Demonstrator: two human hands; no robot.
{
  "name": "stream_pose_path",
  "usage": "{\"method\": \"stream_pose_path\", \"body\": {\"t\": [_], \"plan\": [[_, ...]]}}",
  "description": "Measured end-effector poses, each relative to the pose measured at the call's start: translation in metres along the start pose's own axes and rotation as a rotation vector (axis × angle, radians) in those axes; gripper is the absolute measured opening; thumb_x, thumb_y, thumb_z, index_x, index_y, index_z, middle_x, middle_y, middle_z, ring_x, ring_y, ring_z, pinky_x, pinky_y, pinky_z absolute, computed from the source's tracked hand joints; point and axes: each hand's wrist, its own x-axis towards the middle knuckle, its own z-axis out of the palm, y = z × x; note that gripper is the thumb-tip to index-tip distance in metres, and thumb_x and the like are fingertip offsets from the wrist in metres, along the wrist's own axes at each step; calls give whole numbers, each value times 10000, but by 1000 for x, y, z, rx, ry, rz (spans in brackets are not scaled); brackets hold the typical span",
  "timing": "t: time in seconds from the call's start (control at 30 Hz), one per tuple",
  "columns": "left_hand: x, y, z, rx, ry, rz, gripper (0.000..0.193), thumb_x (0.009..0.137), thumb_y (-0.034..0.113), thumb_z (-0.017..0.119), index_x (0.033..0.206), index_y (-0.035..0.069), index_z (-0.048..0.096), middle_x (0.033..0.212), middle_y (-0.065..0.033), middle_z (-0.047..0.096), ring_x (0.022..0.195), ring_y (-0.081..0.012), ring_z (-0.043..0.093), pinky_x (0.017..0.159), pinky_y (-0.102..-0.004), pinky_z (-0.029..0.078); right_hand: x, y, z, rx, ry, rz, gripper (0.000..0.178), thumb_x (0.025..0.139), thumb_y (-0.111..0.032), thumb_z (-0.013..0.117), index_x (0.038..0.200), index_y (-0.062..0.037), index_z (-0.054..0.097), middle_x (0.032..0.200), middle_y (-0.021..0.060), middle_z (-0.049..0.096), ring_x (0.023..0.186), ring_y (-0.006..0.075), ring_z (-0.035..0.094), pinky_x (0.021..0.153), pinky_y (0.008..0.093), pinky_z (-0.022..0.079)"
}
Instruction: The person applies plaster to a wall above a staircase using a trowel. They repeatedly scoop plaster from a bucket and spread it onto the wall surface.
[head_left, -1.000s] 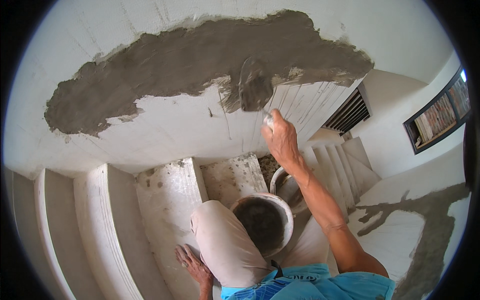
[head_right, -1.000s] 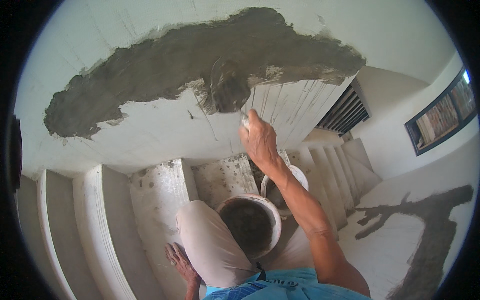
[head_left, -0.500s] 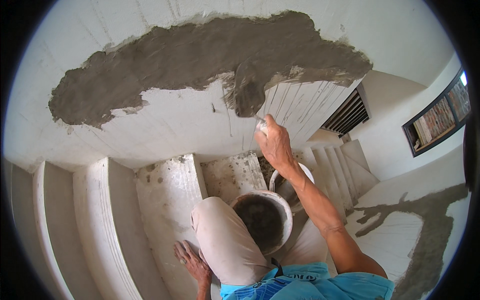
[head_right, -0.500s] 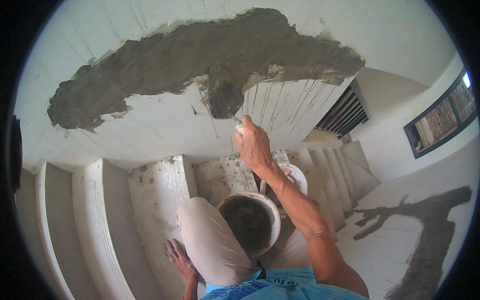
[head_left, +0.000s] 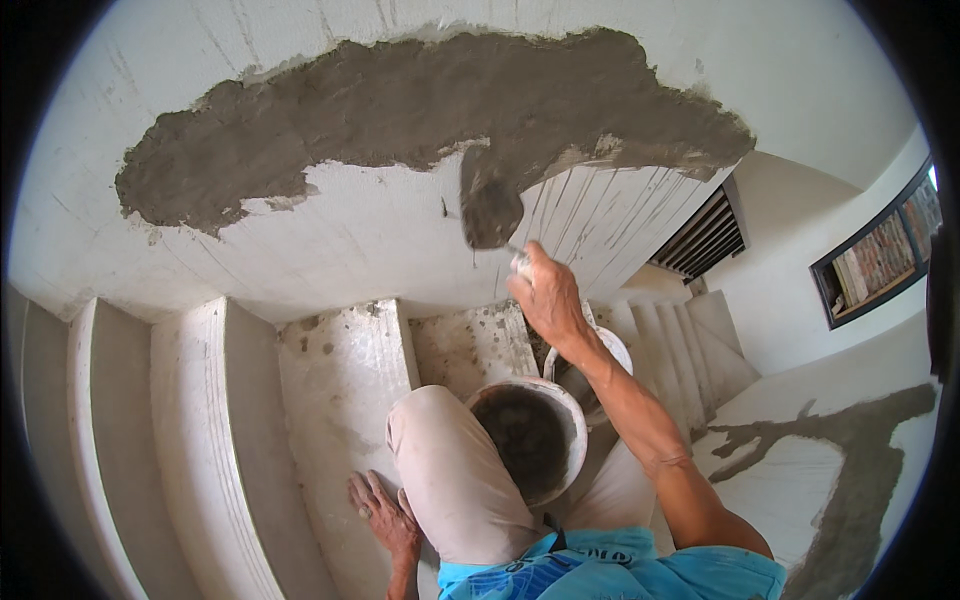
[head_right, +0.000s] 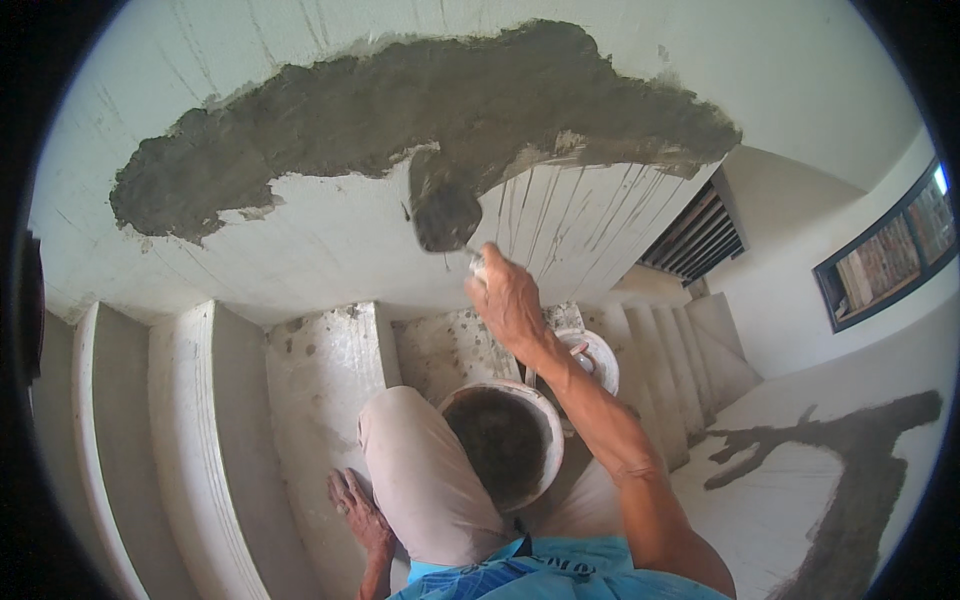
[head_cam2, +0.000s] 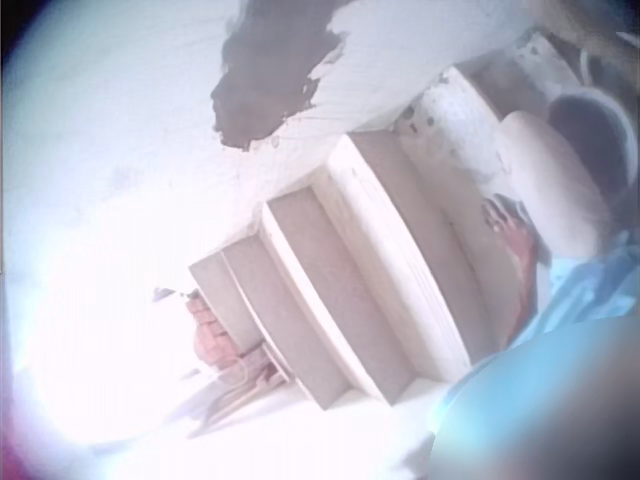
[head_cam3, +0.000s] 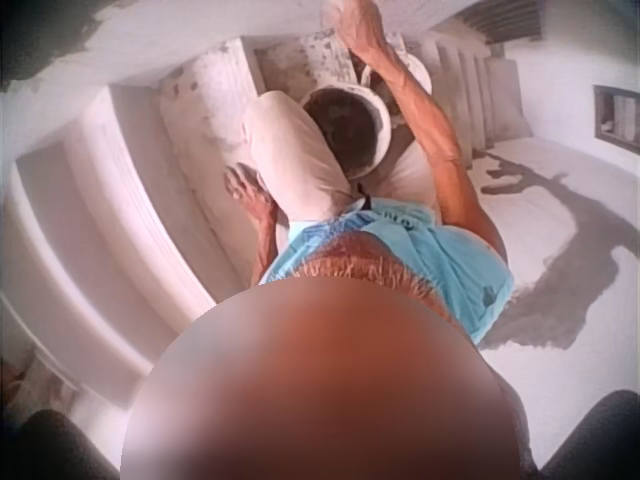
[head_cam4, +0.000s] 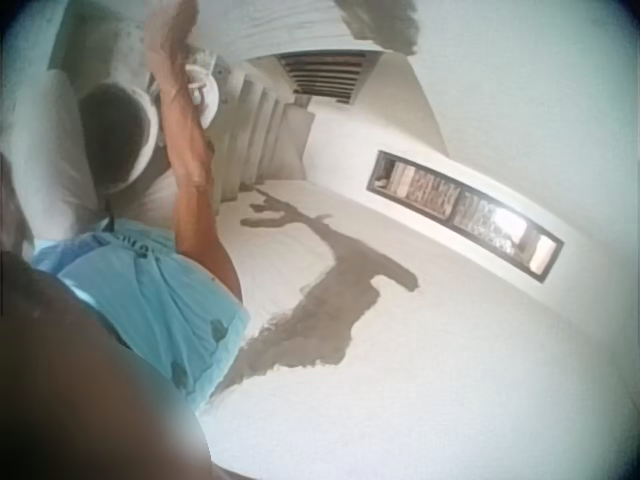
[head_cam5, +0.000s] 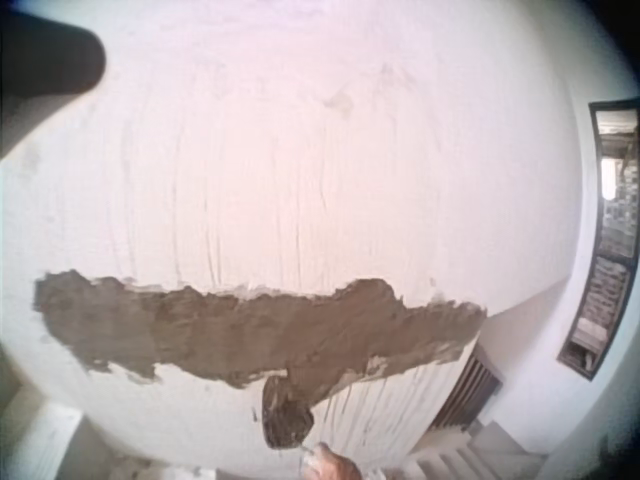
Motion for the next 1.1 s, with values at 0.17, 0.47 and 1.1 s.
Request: {"method": "stream_pose_path", "body": {"t": [0.17, 0.47, 1.1], "plan": [[-1, 2, -2, -27, 21, 15, 726, 963, 341, 508, 1567, 5, 283, 1622, -265, 224, 1508, -450, 179, 1240, -537, 138, 12, -5, -12, 69, 125, -35, 164, 859, -57, 621, 954, 20, 513, 737, 227, 622, 689, 426, 654, 617, 485, 493], [3, 8, -3, -55, 39, 33, 705, 944, 242, 593, 1541, -18, 326, 1615, -270, 228, 1499, -450, 193, 1242, -543, 128, -2, 17, -3, -227, -92, 4, 231, 835, -56, 656, 976, 32, 496, 770, 264, 630, 763, 480, 643, 674, 528, 498], [3, -3, 15, -56, 29, 24, 766, 994, 515, 472, 1595, 85, 273, 1639, -226, 218, 1510, -426, 189, 1232, -539, 149, -108, 45, -124, 211, -990, 828, 233, 811, -89, 598, 1014, 24, 606, 754, 64, 595, 543, 132, 542, 507, 296, 473]]}}
